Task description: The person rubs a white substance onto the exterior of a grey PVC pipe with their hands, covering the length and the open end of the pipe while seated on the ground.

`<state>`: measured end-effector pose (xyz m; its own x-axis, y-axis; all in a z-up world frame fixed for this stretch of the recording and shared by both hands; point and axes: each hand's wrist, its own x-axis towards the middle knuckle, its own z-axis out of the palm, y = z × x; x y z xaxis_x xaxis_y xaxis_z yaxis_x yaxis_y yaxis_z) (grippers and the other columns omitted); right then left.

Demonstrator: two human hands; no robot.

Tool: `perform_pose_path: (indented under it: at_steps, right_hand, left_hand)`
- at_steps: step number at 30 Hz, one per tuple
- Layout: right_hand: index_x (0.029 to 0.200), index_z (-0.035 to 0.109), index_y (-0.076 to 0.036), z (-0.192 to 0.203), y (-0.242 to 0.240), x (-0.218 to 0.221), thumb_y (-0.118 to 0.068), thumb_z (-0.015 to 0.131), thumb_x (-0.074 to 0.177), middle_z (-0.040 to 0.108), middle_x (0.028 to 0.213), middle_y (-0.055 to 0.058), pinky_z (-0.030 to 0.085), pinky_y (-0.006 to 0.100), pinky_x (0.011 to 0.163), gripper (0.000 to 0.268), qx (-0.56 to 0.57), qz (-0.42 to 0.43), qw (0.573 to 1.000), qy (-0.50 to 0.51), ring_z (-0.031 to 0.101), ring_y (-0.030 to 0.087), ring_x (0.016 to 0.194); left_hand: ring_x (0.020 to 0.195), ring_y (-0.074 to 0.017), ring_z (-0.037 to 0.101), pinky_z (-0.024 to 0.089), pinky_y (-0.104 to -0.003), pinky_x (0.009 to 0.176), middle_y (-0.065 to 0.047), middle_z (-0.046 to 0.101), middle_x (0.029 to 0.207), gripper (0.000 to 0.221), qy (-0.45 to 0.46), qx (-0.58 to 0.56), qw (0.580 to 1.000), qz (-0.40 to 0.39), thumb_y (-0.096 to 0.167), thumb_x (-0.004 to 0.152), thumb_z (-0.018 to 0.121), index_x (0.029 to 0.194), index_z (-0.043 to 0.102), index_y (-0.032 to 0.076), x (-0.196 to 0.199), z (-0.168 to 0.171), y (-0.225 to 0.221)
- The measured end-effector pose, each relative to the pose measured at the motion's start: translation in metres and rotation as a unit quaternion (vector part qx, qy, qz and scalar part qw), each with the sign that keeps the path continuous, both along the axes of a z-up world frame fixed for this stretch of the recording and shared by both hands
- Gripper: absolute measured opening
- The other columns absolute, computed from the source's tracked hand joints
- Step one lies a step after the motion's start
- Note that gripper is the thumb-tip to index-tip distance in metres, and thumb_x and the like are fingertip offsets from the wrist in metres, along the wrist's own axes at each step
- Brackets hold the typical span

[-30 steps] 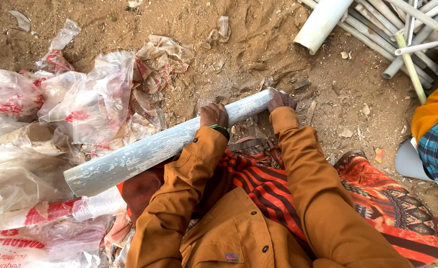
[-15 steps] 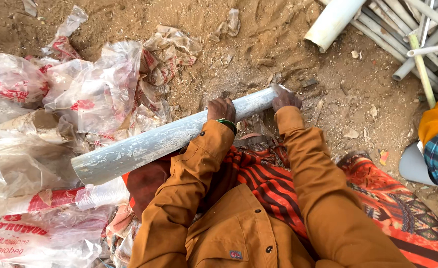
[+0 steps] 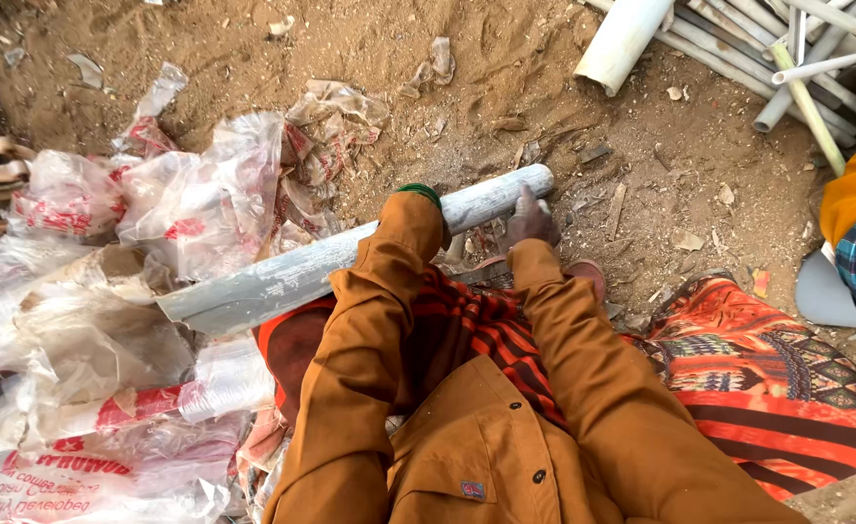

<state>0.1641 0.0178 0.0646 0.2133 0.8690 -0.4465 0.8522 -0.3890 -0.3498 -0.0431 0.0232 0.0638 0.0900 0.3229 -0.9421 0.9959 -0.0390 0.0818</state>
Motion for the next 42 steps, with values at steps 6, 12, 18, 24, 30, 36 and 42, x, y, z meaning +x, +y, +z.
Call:
perform_pose_path:
  at_steps: [6, 12, 18, 24, 30, 36, 42]
  right_hand:
    - [0.162, 0.025, -0.029, 0.017, -0.011, -0.029, -0.011, 0.038, 0.103, 0.053, 0.138, 0.023, 0.063, 0.040, 0.069, 0.063, -0.117, 0.078, 0.989, 0.039, 0.075, 0.029, 0.085]
    - [0.159, 0.038, -0.027, 0.010, -0.023, -0.019, -0.018, 0.038, 0.105, 0.071, 0.118, 0.019, 0.060, 0.042, 0.074, 0.055, 0.009, 0.170, 0.985, 0.026, 0.072, 0.031, 0.091]
    - [0.156, 0.041, -0.031, 0.027, 0.001, 0.006, -0.012, 0.033, 0.099, 0.067, 0.115, 0.020, 0.067, 0.042, 0.079, 0.060, -0.127, -0.067, 0.984, 0.106, 0.076, 0.030, 0.094]
    - [0.152, 0.054, -0.024, -0.003, -0.053, -0.033, -0.027, 0.040, 0.103, 0.073, 0.114, 0.018, 0.059, 0.045, 0.083, 0.051, 0.100, 0.209, 0.972, 0.046, 0.072, 0.034, 0.097]
    - [0.135, 0.068, -0.016, -0.015, -0.024, -0.014, -0.039, 0.042, 0.111, 0.073, 0.113, 0.020, 0.063, 0.044, 0.085, 0.043, -0.115, -0.159, 0.948, 0.251, 0.075, 0.033, 0.100]
    - [0.142, 0.059, -0.022, -0.026, -0.044, -0.034, -0.022, 0.048, 0.097, 0.069, 0.124, 0.018, 0.054, 0.048, 0.094, 0.047, 0.071, 0.201, 0.972, 0.101, 0.067, 0.040, 0.111]
    - [0.137, 0.063, -0.024, -0.008, -0.024, -0.037, -0.021, 0.051, 0.093, 0.071, 0.118, 0.018, 0.049, 0.053, 0.100, 0.046, 0.174, 0.249, 0.952, 0.038, 0.066, 0.041, 0.111]
  left_hand:
    - [0.126, -0.0329, 0.065, 0.050, -0.048, 0.108, -0.014, 0.066, 0.142, 0.074, 0.047, -0.117, 0.986, 0.113, 0.075, 0.084, 0.062, 0.142, 0.062, 0.029, -0.019, 0.008, 0.021]
    - [0.120, -0.0299, 0.068, 0.058, -0.043, 0.096, -0.011, 0.068, 0.134, 0.052, 0.074, 0.152, 0.985, 0.032, 0.032, 0.090, 0.076, 0.136, 0.063, 0.013, 0.018, 0.022, -0.002]
    - [0.115, -0.0294, 0.068, 0.057, -0.042, 0.093, -0.011, 0.068, 0.127, 0.047, 0.107, 0.340, 0.934, 0.018, 0.031, 0.090, 0.074, 0.131, 0.063, 0.011, 0.030, -0.006, -0.035]
    - [0.109, -0.0290, 0.068, 0.055, -0.041, 0.090, -0.011, 0.068, 0.120, 0.043, 0.114, 0.335, 0.935, 0.002, 0.031, 0.090, 0.072, 0.126, 0.064, 0.010, 0.025, -0.004, -0.046]
    - [0.104, -0.0285, 0.068, 0.053, -0.041, 0.086, -0.011, 0.069, 0.113, 0.038, 0.108, 0.344, 0.933, -0.002, 0.030, 0.090, 0.070, 0.121, 0.064, 0.009, 0.028, 0.021, -0.039]
    - [0.099, -0.0281, 0.068, 0.052, -0.040, 0.083, -0.011, 0.069, 0.106, 0.034, 0.116, 0.392, 0.913, -0.008, 0.029, 0.091, 0.068, 0.116, 0.065, 0.007, 0.027, 0.016, -0.048]
    - [0.093, -0.0278, 0.068, 0.050, -0.040, 0.080, -0.011, 0.070, 0.100, 0.029, 0.128, 0.469, 0.874, 0.010, 0.029, 0.094, 0.065, 0.112, 0.066, 0.006, 0.017, -0.009, -0.042]
